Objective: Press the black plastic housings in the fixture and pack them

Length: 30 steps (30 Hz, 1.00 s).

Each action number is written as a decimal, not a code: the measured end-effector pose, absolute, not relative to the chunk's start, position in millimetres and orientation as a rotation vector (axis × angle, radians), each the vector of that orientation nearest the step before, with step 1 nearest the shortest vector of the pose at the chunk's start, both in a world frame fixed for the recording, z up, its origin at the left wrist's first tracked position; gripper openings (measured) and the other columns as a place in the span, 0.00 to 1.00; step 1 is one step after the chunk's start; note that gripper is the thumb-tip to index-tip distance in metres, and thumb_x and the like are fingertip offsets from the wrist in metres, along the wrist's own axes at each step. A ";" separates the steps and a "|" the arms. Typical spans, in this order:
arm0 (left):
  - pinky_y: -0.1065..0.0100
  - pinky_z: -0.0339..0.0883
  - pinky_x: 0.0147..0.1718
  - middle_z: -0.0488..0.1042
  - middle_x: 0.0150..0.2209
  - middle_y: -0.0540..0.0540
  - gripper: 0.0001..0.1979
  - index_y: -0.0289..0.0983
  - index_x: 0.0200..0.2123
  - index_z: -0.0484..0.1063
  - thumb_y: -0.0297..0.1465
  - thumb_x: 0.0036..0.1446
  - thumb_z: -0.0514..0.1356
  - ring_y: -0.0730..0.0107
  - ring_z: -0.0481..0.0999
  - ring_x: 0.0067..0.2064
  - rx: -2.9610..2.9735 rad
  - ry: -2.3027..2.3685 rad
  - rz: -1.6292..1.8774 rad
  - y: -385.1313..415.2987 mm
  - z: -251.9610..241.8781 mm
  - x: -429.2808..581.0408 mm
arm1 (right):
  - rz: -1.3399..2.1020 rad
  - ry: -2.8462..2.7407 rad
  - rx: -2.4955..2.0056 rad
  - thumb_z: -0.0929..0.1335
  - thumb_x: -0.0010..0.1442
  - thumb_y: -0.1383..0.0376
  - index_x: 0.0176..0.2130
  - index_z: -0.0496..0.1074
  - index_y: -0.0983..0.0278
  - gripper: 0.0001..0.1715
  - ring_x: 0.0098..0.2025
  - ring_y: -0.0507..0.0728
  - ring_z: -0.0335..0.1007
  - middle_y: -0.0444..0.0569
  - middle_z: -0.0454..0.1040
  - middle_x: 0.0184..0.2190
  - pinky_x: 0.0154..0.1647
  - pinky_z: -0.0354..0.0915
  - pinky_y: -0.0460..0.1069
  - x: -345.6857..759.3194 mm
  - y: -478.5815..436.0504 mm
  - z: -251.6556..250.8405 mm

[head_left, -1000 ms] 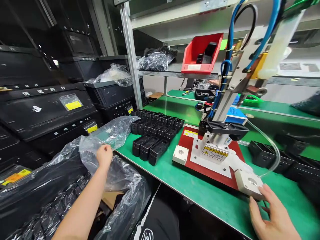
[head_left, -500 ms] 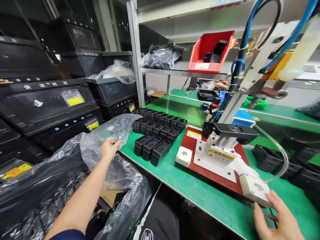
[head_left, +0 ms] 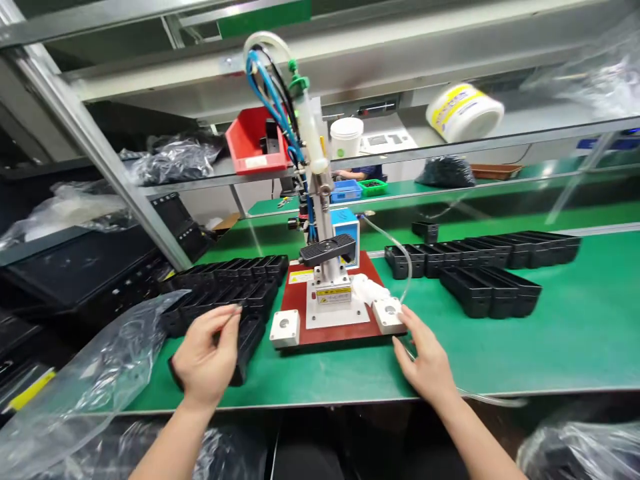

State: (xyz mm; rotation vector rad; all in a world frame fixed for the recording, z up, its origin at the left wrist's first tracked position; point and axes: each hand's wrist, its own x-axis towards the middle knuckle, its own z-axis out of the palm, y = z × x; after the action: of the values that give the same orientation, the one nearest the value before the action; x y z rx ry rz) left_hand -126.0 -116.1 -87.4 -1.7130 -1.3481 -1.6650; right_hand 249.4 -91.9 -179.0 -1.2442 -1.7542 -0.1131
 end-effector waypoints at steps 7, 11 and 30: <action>0.65 0.72 0.42 0.78 0.42 0.44 0.06 0.36 0.34 0.73 0.29 0.61 0.56 0.65 0.78 0.43 -2.028 -1.150 -1.203 -31.5 -2.6 -5.3 | -0.068 -1.783 -1.191 0.61 0.63 0.67 0.62 0.56 0.60 0.28 0.61 0.63 0.61 0.55 0.60 0.62 0.56 0.66 0.61 252.5 -96.5 -177.0; 0.67 0.69 0.29 0.79 0.33 0.45 0.09 0.36 0.36 0.73 0.32 0.62 0.54 0.62 0.79 0.32 -2.011 -1.388 -0.902 -10.8 5.9 19.1 | -0.040 -1.776 -1.192 0.61 0.63 0.69 0.63 0.55 0.60 0.29 0.61 0.63 0.60 0.55 0.59 0.63 0.57 0.65 0.62 253.9 -98.3 -175.1; 0.57 0.67 0.37 0.72 0.43 0.35 0.19 0.33 0.47 0.68 0.38 0.56 0.59 0.50 0.73 0.44 -2.057 -1.325 -0.479 -15.4 1.9 35.1 | -0.002 -1.747 -1.195 0.61 0.63 0.69 0.63 0.55 0.59 0.30 0.60 0.63 0.60 0.53 0.58 0.63 0.57 0.66 0.61 253.8 -100.1 -176.5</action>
State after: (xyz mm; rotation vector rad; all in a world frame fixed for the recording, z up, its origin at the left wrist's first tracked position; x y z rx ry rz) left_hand 35.1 -15.4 1.9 -2.0574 -1.3249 -0.4792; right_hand 253.8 -100.1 -176.5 -1.1945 -1.7475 -0.0022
